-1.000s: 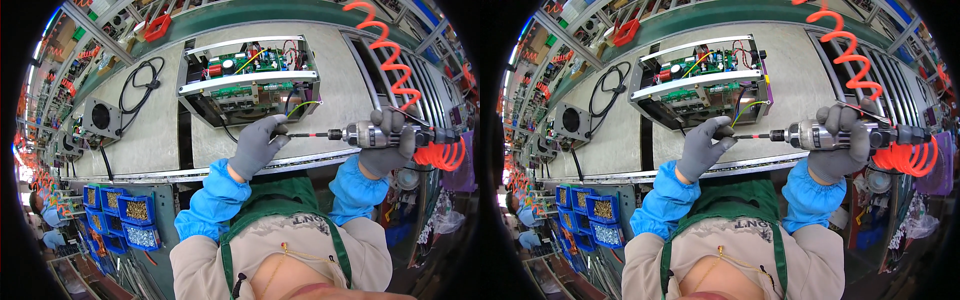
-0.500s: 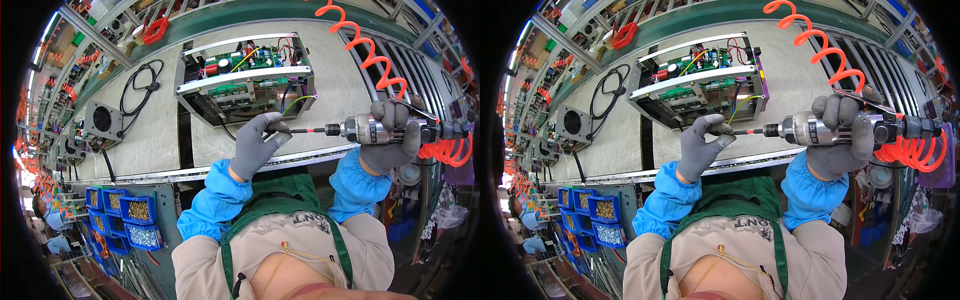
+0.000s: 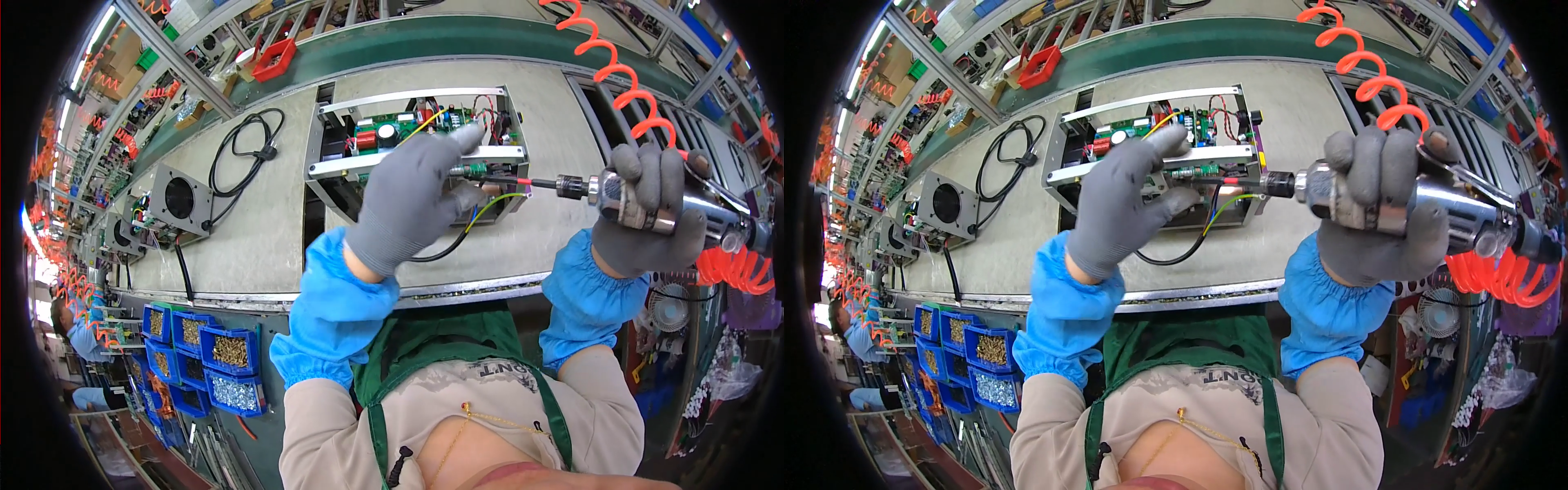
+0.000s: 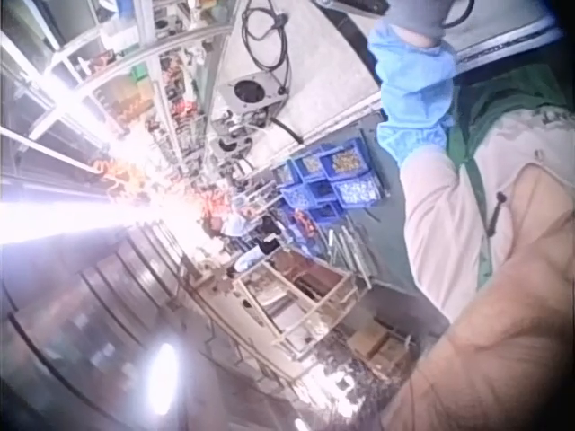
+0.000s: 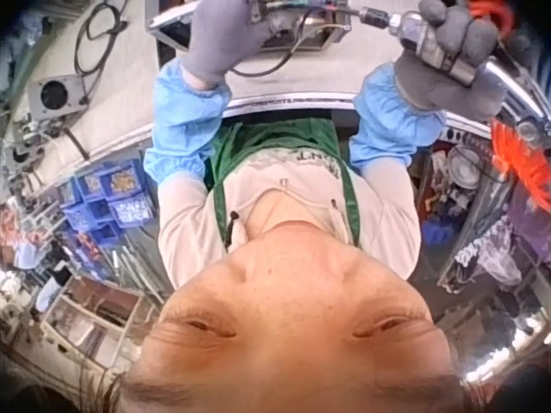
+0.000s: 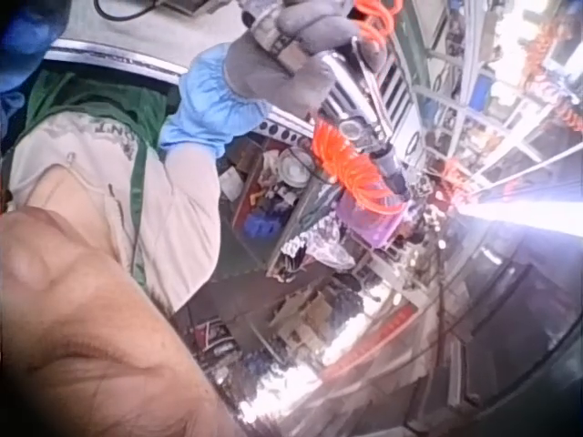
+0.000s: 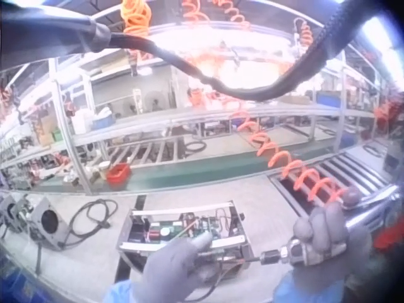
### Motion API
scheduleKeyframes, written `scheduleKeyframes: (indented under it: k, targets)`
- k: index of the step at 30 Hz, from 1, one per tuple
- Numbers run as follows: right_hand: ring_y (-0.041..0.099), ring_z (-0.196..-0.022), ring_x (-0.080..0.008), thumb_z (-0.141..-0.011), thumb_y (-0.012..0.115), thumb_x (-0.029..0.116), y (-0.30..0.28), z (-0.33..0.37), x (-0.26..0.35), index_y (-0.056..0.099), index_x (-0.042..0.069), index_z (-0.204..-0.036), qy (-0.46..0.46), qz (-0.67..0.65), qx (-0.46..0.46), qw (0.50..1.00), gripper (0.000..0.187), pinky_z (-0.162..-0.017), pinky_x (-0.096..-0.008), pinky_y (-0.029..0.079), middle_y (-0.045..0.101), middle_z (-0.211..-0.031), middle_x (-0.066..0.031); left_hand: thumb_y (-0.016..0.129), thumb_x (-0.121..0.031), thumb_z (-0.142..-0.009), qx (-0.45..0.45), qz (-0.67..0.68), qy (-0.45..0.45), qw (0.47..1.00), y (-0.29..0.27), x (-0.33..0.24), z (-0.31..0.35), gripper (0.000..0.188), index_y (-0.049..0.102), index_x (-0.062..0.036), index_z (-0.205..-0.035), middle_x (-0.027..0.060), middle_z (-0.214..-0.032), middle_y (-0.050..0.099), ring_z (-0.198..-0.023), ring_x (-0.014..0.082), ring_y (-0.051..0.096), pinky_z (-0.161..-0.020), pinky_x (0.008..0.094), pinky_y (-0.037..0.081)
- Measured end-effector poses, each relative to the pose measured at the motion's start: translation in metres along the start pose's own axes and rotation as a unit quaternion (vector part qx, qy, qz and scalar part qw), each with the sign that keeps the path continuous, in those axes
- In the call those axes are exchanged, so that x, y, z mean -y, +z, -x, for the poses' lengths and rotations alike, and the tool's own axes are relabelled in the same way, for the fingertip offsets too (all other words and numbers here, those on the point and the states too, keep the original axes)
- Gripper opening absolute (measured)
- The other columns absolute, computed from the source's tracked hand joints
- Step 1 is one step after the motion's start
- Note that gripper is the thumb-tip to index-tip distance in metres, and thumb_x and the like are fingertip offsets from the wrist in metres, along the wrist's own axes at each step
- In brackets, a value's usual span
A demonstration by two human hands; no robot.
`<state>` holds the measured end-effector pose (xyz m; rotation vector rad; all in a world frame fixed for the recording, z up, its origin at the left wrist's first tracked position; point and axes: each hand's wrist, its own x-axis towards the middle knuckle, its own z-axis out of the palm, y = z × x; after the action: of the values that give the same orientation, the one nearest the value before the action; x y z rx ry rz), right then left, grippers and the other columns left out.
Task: Assembling and wiring an electronic power supply unit on a production line.
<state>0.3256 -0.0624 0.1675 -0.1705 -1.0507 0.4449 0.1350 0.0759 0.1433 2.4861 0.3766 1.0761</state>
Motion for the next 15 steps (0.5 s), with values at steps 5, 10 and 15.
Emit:
scheduleKeyframes:
  k: [5, 10, 15]
  targets:
    - [0.041, -0.06, -0.0074, -0.075, 0.066, 0.018, -0.006, -0.015, 0.007, 0.053, 0.003, -0.111, -0.027, -0.069, -0.109, 0.991, 0.041, -0.076, -0.0335, 0.041, 0.039, -0.066, 0.0071, 0.065, -0.023, -0.081, 0.016, -0.149, -0.053, 0.987, -0.015, 0.058, -0.031, 0.032, 0.063, -0.0127, -0.111, 0.0116, -0.099, 0.065, -0.09, 0.03, 0.061, -0.077, 0.0401, 0.049]
    - [0.043, -0.061, -0.0073, -0.075, 0.067, 0.018, -0.011, -0.018, 0.008, 0.054, 0.004, -0.112, -0.035, -0.024, -0.069, 0.997, 0.042, -0.078, -0.0334, 0.041, 0.04, -0.064, 0.0067, 0.057, -0.015, -0.083, 0.193, -0.235, -0.111, 0.946, 0.005, 0.076, -0.057, 0.031, 0.063, -0.0176, -0.113, 0.0105, -0.097, 0.067, -0.094, 0.0303, 0.061, -0.081, 0.0426, 0.05]
    - [0.039, -0.062, -0.0087, -0.077, 0.065, 0.026, -0.027, -0.023, 0.015, 0.051, 0.008, -0.122, -0.049, 0.024, -0.035, 0.998, 0.05, -0.076, -0.0347, 0.039, 0.037, -0.066, 0.0063, 0.048, -0.014, -0.087, 0.253, 0.054, -0.21, 0.943, -0.001, 0.092, -0.078, 0.031, 0.064, -0.0096, -0.114, 0.0096, -0.091, 0.069, -0.083, 0.021, 0.064, -0.076, 0.0352, 0.051]
